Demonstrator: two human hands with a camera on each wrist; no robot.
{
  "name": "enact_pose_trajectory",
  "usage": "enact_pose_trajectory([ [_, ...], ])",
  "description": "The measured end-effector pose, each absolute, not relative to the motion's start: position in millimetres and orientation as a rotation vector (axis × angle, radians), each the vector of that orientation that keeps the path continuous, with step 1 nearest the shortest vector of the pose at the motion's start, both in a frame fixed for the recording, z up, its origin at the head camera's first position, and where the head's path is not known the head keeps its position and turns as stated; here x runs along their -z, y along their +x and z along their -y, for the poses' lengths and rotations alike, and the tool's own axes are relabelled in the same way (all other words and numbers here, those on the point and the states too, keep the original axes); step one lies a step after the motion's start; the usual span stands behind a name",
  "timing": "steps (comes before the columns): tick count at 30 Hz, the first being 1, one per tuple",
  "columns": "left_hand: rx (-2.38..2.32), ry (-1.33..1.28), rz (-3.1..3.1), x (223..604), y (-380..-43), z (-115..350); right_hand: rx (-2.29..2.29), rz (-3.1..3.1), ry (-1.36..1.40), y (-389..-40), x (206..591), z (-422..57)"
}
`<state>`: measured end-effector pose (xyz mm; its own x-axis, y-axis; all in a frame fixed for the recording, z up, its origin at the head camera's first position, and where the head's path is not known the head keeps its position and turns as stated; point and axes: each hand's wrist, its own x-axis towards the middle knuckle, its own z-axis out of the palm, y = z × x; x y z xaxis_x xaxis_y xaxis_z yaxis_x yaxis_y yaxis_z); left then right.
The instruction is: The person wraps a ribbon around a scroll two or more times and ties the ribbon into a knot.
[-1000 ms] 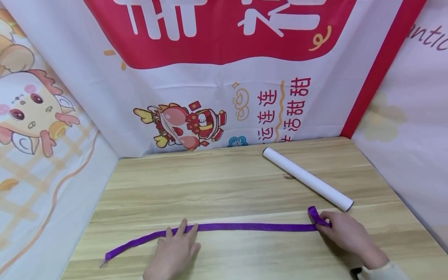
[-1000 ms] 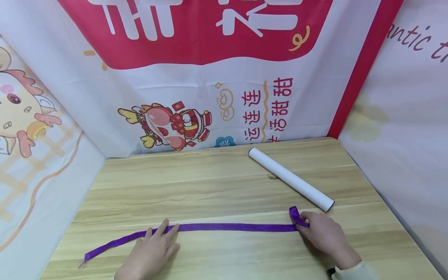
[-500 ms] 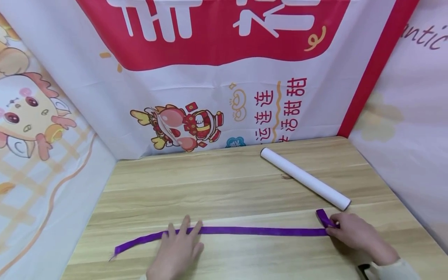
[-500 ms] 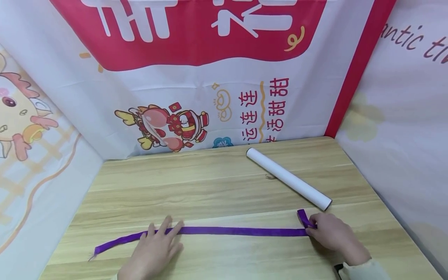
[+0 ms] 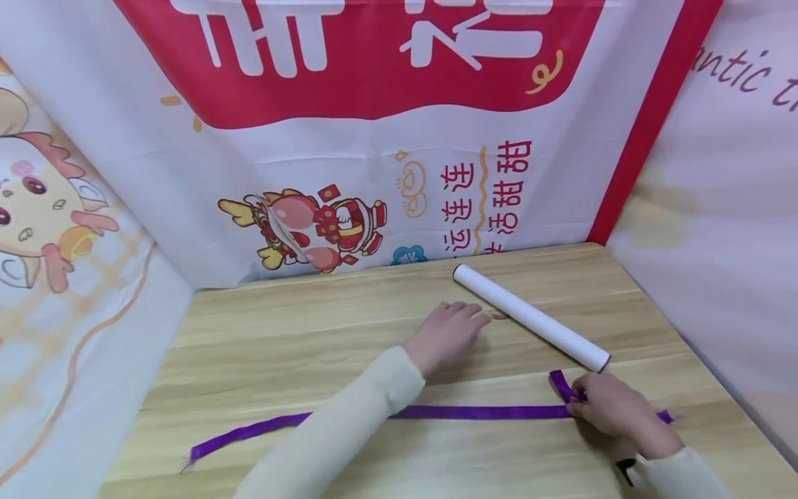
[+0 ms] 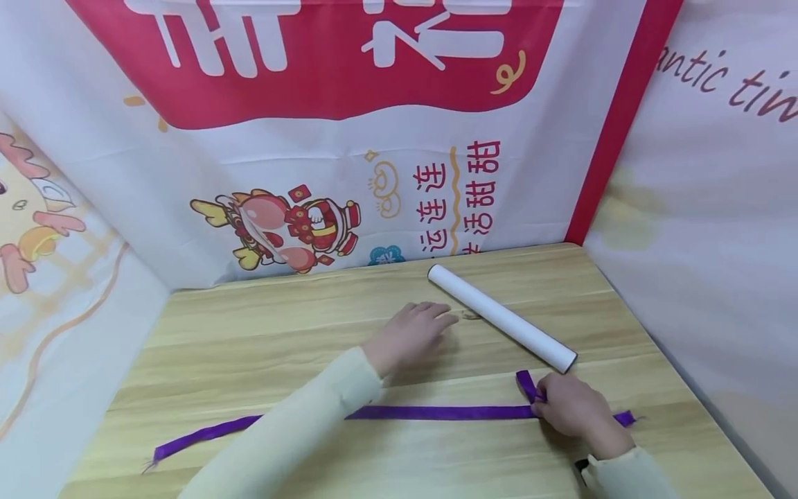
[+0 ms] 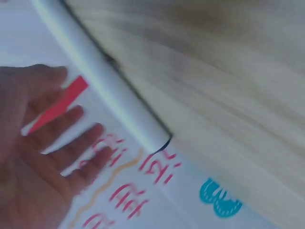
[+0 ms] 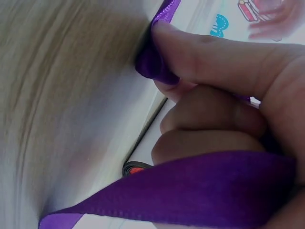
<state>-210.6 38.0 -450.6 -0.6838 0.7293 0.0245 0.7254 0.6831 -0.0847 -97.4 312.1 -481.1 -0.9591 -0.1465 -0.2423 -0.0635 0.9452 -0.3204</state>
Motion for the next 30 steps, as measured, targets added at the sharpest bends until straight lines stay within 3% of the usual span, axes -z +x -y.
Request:
enact_pose_trajectory([
  [10, -0.161, -1.254, 2.822, 487.1, -265.9, -93.5, 0.497, -2.820, -0.108, -94.3, 489.2, -307.2],
  [20, -0.463, -1.236, 2.700, 486.5, -270.1, -117.9, 0.468, -2.834, -0.096, -94.6, 486.2, -307.5],
  [30, -0.458, -1.253, 2.761, 490.7, -273.2, -121.8, 0.431, -2.862, -0.089, -95.9, 484.9, -311.0],
])
